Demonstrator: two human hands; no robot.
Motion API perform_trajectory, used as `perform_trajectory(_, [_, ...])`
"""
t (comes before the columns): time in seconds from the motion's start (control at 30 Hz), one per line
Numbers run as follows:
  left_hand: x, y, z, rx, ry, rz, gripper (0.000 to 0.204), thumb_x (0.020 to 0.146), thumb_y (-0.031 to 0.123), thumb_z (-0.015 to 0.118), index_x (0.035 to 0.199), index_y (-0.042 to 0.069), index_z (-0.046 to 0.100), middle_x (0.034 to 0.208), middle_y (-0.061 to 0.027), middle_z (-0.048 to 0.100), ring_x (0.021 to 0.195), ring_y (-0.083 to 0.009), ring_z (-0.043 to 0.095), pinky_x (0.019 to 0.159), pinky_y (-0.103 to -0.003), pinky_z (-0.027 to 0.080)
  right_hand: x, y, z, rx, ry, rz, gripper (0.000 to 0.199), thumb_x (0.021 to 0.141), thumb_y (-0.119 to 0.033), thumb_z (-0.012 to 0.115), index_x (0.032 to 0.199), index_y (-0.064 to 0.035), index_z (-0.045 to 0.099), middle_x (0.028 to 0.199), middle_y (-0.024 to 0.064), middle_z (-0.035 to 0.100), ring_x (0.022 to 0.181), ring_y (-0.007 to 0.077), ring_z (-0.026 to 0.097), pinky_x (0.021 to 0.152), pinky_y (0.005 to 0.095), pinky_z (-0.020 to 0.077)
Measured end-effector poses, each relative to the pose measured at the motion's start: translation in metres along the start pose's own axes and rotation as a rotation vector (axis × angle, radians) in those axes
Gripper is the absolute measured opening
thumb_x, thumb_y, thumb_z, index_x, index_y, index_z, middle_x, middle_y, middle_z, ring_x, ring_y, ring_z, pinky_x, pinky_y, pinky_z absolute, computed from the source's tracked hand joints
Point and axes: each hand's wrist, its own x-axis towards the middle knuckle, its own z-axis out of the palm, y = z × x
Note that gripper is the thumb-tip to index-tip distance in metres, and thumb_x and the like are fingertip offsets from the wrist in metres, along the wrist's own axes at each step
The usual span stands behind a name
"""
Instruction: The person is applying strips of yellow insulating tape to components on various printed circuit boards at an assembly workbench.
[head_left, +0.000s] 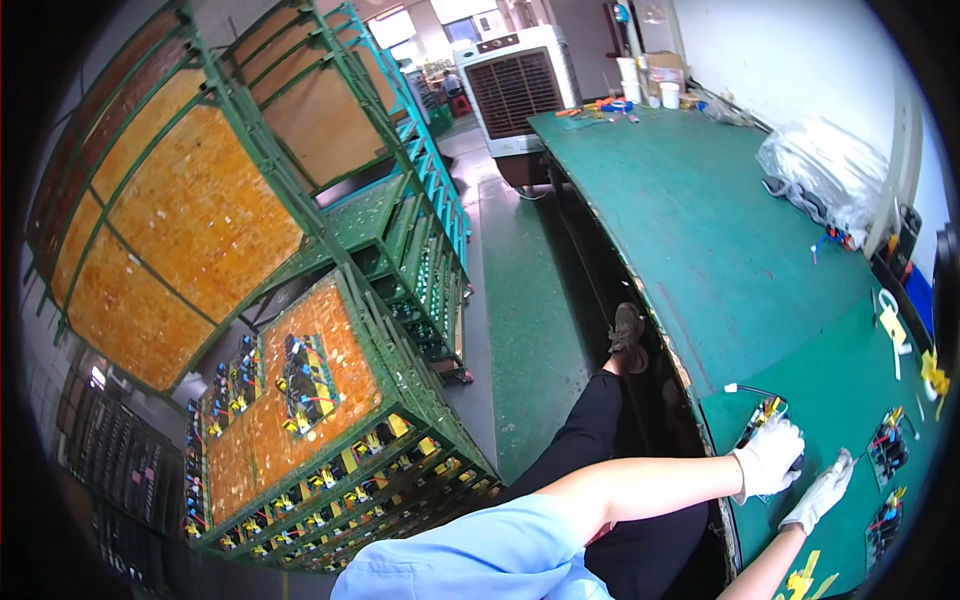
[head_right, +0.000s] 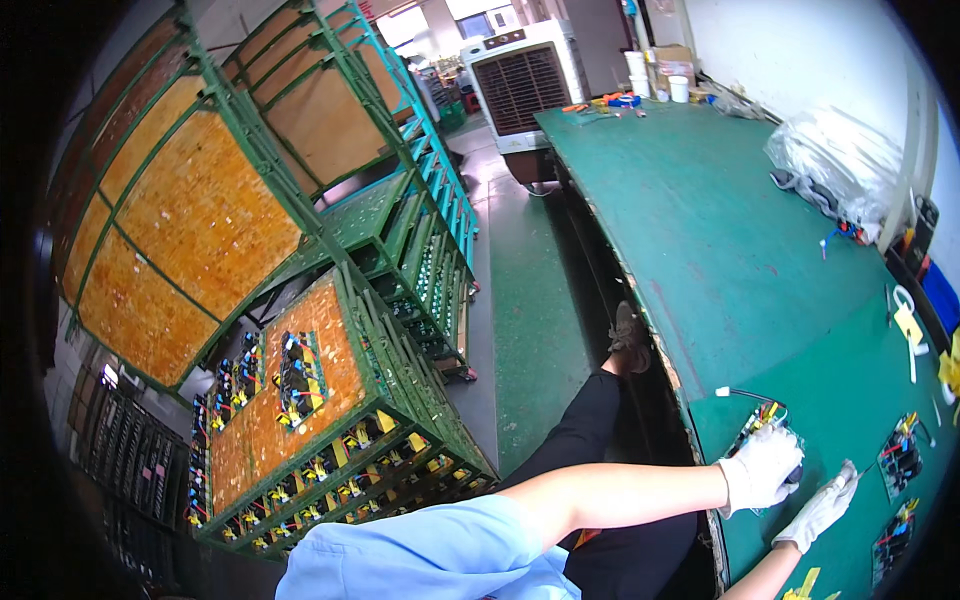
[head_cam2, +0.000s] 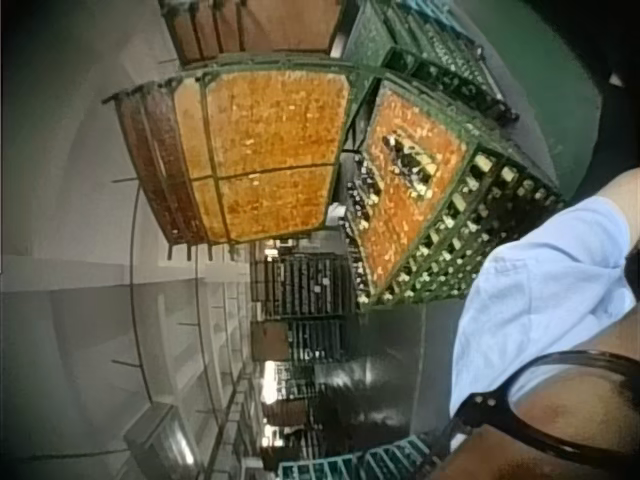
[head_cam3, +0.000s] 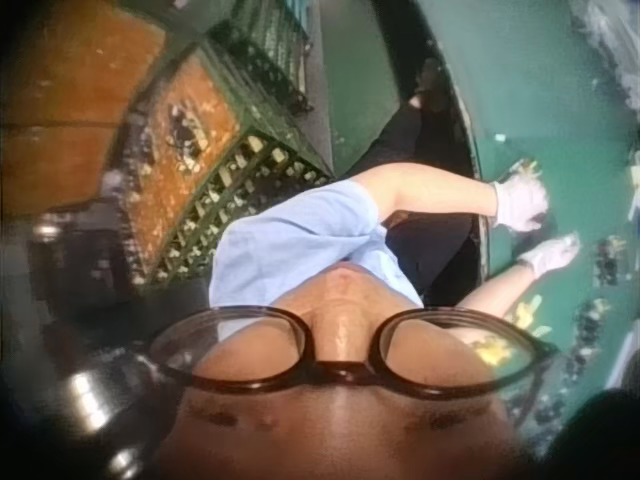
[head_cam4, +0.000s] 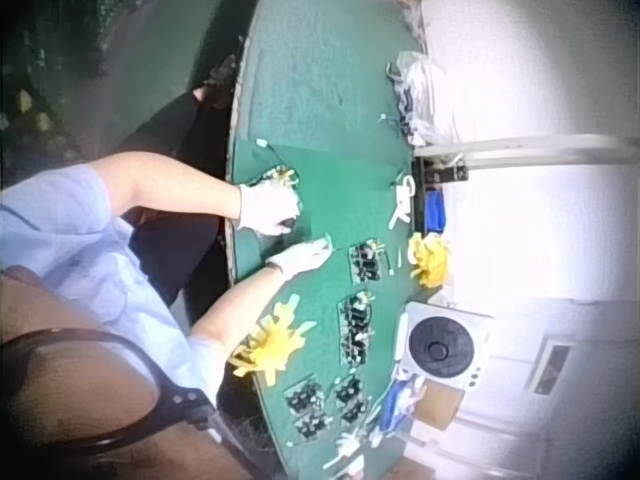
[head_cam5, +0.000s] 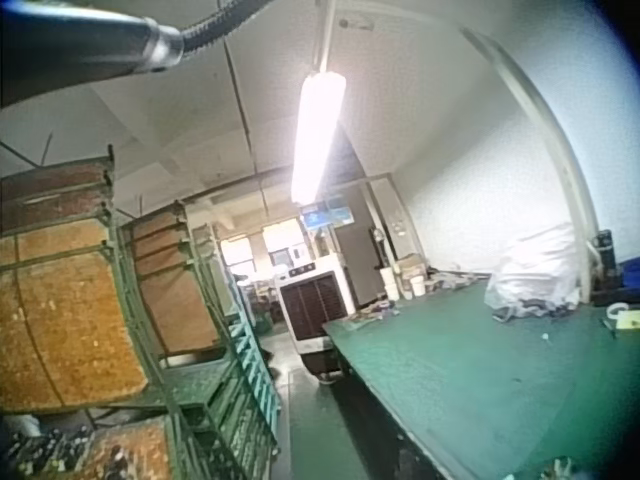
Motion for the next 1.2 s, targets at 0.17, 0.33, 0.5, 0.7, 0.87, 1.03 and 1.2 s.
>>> perform_trajectory(0.17, [0.001,-0.005,0.0,-0.049,-0.005,-0.009,0.024,0.077,0.029,0.07,0.085,0.007,0.064,0.094,-0.0171,0.06,0.095,-0.034,0.058,0.087,-0.046,0.044,-0.005,0.004,0.014,0.223,0.074,0.062,0.043,0.101,-0.033,0.044,0.126,0.0006,0.054,0.116,0.0021,0.059,0.079,0.0061,0.046,0.066,0.0225,0.0369])
perform_trajectory(0.33, [-0.001,-0.008,0.009,-0.053,0.033,-0.004,0.027,0.077,0.03,0.069,0.091,0.007,0.062,0.099,-0.0168,0.057,0.1,-0.0339,0.055,0.089,-0.047,0.042,-0.016,-0.016,0.016,0.113,-0.043,0.103,0.045,0.102,-0.033,0.042,0.125,0.0024,0.054,0.115,0.0036,0.058,0.069,0.0071,0.038,0.058,0.023,0.0327])
perform_trajectory(0.5, [-0.002,-0.009,0.011,-0.059,0.058,-0.01,0.028,0.077,0.031,0.069,0.091,0.007,0.061,0.099,-0.0168,0.057,0.101,-0.0337,0.054,0.091,-0.048,0.041,-0.013,0.003,0.018,0.084,-0.053,0.049,0.049,0.102,-0.038,0.041,0.125,0.0037,0.054,0.117,0.0079,0.059,0.086,0.0127,0.05,0.073,0.025,0.0415])
perform_trajectory(0.7, [-0.003,-0.013,0.018,-0.067,0.123,0.037,0.03,0.079,0.032,0.068,0.092,0.006,0.061,0.101,-0.0165,0.057,0.102,-0.0332,0.053,0.092,-0.048,0.04,-0.013,0.004,0.017,0.028,-0.048,0.003,0.054,0.101,-0.042,0.042,0.125,0.0046,0.053,0.118,0.0095,0.058,0.091,0.0149,0.052,0.076,0.0256,0.0418])
perform_trajectory(0.87, [-0.004,-0.015,0.026,-0.041,0.162,0.04,0.036,0.082,0.036,0.065,0.1,0.006,0.06,0.103,-0.0164,0.056,0.103,-0.0332,0.053,0.093,-0.049,0.039,-0.016,-0.004,0.022,0.109,-0.069,0.021,0.054,0.099,-0.043,0.047,0.123,0.0041,0.055,0.104,0.0039,0.057,0.067,0.0083,0.036,0.055,0.0247,0.0307])
perform_trajectory(1.03, [-0.011,-0.015,0.022,0.009,0.168,0.038,0.038,0.085,0.039,0.062,0.102,0.006,0.06,0.104,-0.0161,0.055,0.103,-0.0325,0.052,0.093,-0.049,0.039,-0.022,-0.008,0.028,0.152,-0.071,0.035,0.053,0.099,-0.043,0.049,0.123,0.0036,0.055,0.101,0.003,0.056,0.065,0.0075,0.032,0.054,0.0245,0.0276])
perform_trajectory(1.2, [-0.003,0.004,0.025,0.001,0.166,0.116,0.039,0.084,0.041,0.061,0.097,0.005,0.062,0.098,-0.0169,0.058,0.096,-0.0342,0.057,0.085,-0.048,0.044,-0.026,-0.021,-0.002,0.022,0.047,0.012,0.051,0.1,-0.04,0.048,0.127,0.0027,0.055,0.116,0.008,0.06,0.086,0.0135,0.052,0.073,0.0283,0.0427])
